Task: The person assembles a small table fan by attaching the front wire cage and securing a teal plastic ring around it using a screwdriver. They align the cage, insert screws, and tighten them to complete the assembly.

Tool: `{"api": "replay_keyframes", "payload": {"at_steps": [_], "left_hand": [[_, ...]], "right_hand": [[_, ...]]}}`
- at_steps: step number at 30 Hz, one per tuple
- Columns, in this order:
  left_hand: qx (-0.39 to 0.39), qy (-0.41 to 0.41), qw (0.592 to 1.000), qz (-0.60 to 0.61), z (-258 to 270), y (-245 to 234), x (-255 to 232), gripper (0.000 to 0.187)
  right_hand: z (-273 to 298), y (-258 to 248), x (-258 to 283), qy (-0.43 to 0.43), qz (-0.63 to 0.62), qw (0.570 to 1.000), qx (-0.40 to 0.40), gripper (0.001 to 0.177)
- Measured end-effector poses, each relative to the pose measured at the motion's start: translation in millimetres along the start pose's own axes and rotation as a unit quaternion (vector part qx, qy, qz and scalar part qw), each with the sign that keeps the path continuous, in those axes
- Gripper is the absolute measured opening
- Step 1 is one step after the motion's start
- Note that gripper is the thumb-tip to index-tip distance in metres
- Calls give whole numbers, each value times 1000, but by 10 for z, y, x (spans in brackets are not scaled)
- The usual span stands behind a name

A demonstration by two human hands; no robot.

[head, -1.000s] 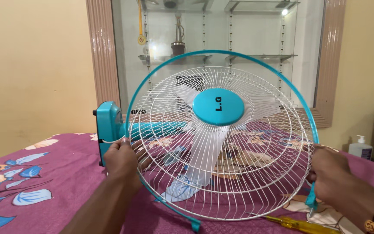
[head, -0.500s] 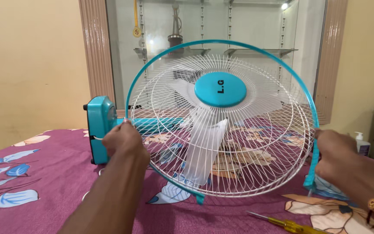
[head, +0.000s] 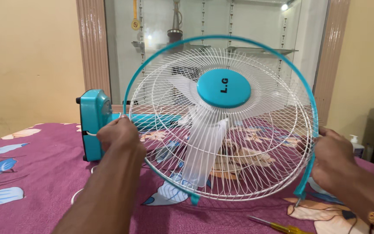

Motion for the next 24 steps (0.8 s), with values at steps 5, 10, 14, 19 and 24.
{"api": "replay_keyframes", "payload": {"at_steps": [5,10,14,19,24], "left_hand": [[41,26,996,77,-23,-39,55,15],[33,4,998,59,31,-37,26,14],[9,-3,999,32,99,-78,10,18],[-4,-23,1000,2,230,-137,21,25],[-7,-14,1000,3,246,-148,35,24]], "right_hand": [[45,138,-20,-18,-42,998,-33,30],[87,131,19,-27,-64,996,-60,29],[38,87,-17,5,-91,995,-38,26],[-175,-72,-61,24,-22,999,-5,34],[-344,-190,-194,41,-6,999,13,20]]}}
Point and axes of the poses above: each hand's wrist, its own z-axis away from the middle knuckle, its own y-axis out of the palm, x = y × z, the point moved 1 cm from there along -z, towards the middle knuckle, and after that the axes turned 4 degrees about -z, right-handed, at the moved point
